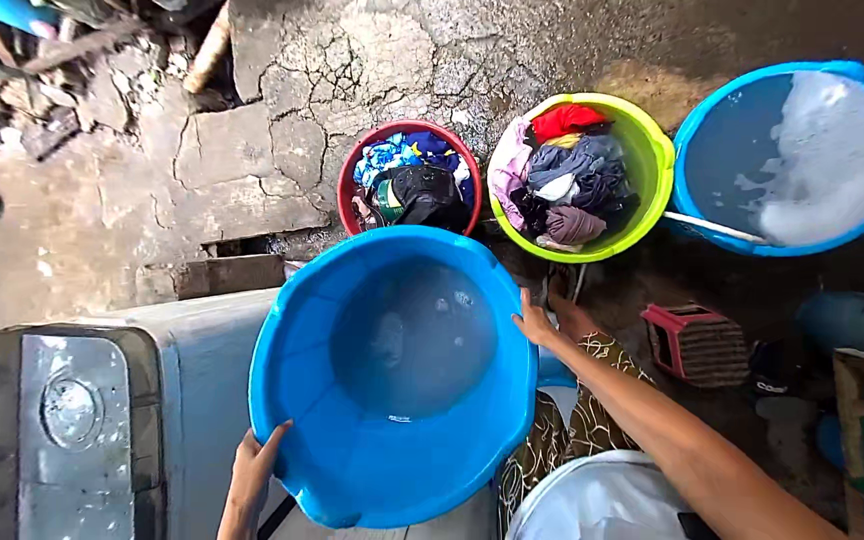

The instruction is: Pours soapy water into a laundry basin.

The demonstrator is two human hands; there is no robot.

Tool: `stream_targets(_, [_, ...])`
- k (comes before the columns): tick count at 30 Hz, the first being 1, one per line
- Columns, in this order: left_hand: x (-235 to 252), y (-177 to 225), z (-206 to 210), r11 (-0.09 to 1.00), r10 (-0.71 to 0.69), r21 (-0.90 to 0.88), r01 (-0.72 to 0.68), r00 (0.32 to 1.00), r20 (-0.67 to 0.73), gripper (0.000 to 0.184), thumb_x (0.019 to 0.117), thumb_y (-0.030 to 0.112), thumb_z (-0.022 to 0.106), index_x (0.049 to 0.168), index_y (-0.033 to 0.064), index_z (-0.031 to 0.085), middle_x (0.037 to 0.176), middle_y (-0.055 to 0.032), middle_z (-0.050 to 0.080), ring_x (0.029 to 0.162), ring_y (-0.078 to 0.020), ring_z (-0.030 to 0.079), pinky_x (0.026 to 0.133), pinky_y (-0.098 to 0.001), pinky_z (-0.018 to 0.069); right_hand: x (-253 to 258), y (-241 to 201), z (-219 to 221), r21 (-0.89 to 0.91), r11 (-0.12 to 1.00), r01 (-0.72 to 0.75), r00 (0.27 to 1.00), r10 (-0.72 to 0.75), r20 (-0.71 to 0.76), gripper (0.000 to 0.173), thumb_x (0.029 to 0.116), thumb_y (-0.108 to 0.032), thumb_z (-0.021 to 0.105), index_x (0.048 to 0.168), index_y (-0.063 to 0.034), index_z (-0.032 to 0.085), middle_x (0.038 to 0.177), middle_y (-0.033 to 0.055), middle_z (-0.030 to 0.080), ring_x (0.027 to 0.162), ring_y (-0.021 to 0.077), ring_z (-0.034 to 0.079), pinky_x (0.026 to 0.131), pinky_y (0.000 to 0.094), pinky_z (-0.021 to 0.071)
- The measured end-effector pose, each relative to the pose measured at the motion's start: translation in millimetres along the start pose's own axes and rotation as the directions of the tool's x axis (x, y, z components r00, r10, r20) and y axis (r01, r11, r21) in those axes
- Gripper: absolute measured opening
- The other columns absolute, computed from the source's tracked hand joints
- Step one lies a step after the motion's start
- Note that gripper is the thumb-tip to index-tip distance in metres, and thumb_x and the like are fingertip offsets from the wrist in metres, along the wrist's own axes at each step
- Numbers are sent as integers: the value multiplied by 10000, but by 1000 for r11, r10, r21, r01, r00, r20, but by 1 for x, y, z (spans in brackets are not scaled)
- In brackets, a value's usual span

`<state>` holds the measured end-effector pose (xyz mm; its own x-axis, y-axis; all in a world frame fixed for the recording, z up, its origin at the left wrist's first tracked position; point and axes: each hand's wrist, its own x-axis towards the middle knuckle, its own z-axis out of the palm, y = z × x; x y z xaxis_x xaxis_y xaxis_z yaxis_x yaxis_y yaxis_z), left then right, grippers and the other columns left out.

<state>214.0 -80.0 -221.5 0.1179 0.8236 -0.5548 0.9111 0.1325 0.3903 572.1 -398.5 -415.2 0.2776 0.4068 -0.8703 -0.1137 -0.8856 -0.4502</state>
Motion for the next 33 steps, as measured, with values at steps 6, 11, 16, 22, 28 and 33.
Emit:
stream_targets(6, [-23,69,79,999,39,26,-42,994,105,516,847,37,623,1311,-109,452,1025,-167,619,813,-115,642,731,-303,559,41,49,-87,23,998,-60,998,59,32,784,1049,-172,545,1633,-65,34,1440,321,509,1319,442,546,1111,552,417])
stream_targets(11, [8,139,132,991,99,70,-114,977,189,535,832,40,653,1311,-103,464,1049,-203,629,849,-182,657,751,-365,563,76,101,-129,117,981,-155,987,150,52,862,1024,-145,588,1635,-77,-16,1472,340,471,1344,470,516,1113,593,406])
stream_targets(16, [21,242,173,965,149,166,-202,947,285,573,818,36,664,1338,-95,464,1097,-222,634,908,-222,665,799,-408,565,80,144,-156,293,931,-220,976,207,74,907,1013,-145,620,1633,-83,-40,1501,341,436,1365,460,500,1125,582,399])
stream_targets(22, [44,363,220,926,126,287,-247,916,381,439,865,-7,646,1274,-84,507,993,-164,657,793,-164,675,720,-347,582,116,172,-186,447,867,-219,975,184,121,945,965,-91,662,1634,-88,-5,1539,329,388,1387,456,468,1109,602,402])
stream_targets(28, [30,473,259,968,-28,243,-68,927,373,240,987,35,594,1213,-16,532,894,-88,680,717,-138,694,639,-301,597,143,173,-206,466,824,-322,944,245,220,922,975,-152,642,1644,-156,8,1511,317,417,1317,452,515,996,620,458])
stream_targets(33, [33,545,309,989,-60,145,-11,877,476,136,1045,95,473,1126,31,561,885,-72,695,759,-143,703,685,-307,600,155,194,-203,583,761,-284,959,222,177,812,1001,-157,629,1621,-44,117,1535,329,388,1400,433,452,1125,573,390])
